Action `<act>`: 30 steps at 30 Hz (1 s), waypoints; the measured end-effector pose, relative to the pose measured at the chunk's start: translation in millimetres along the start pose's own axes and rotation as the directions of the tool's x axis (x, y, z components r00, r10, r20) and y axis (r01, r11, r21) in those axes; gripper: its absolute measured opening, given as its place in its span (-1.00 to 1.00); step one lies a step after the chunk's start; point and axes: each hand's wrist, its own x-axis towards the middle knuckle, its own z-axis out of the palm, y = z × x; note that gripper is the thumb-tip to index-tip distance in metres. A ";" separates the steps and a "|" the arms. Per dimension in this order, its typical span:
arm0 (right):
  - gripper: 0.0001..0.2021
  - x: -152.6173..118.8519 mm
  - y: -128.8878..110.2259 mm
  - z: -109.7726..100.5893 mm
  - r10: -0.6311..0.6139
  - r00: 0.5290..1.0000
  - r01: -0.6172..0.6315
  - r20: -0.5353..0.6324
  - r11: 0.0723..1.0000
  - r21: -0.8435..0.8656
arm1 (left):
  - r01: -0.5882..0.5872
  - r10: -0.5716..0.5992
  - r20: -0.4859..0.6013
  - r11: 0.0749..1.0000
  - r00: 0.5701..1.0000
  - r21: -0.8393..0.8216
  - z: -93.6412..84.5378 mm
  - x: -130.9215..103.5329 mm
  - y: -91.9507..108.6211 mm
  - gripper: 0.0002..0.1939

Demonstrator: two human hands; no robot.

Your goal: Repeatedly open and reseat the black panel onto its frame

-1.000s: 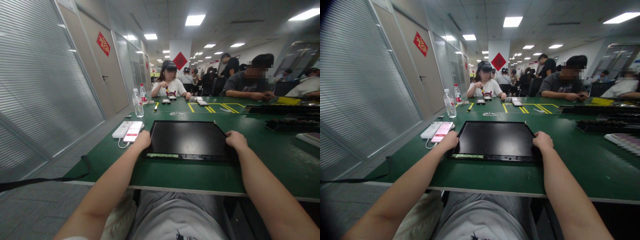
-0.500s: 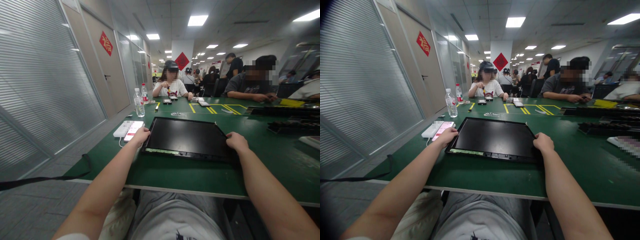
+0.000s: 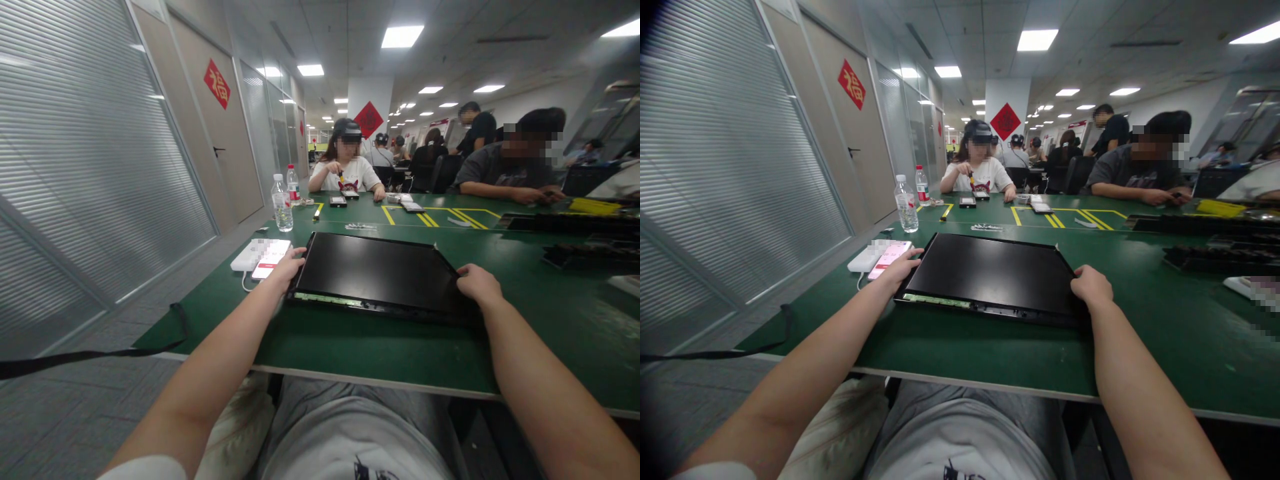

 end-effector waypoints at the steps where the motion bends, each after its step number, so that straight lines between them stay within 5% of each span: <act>1: -0.52 0.2 0.2 0.3 0.000 1.000 0.000 0.002 1.000 0.000 | 0.021 -0.021 0.015 0.999 1.000 -0.042 0.1 1.3 -0.4 -0.40; 10: -0.56 4.8 3.9 3.4 -0.011 1.000 0.011 -0.025 1.000 0.014 | 0.060 -0.042 0.086 0.974 0.995 -0.219 2.4 2.4 -2.6 -0.58; 20: -0.54 -2.1 -2.2 -2.4 -0.012 1.000 0.012 0.005 1.000 0.007 | -0.021 0.010 0.100 0.994 0.995 0.105 -5.4 -0.9 -4.7 -0.66; 30: -0.54 -3.4 -4.3 -4.1 -0.032 0.999 0.032 0.026 0.999 0.013 | -0.110 0.092 0.092 0.969 0.992 0.223 -6.0 4.6 -10.6 -0.65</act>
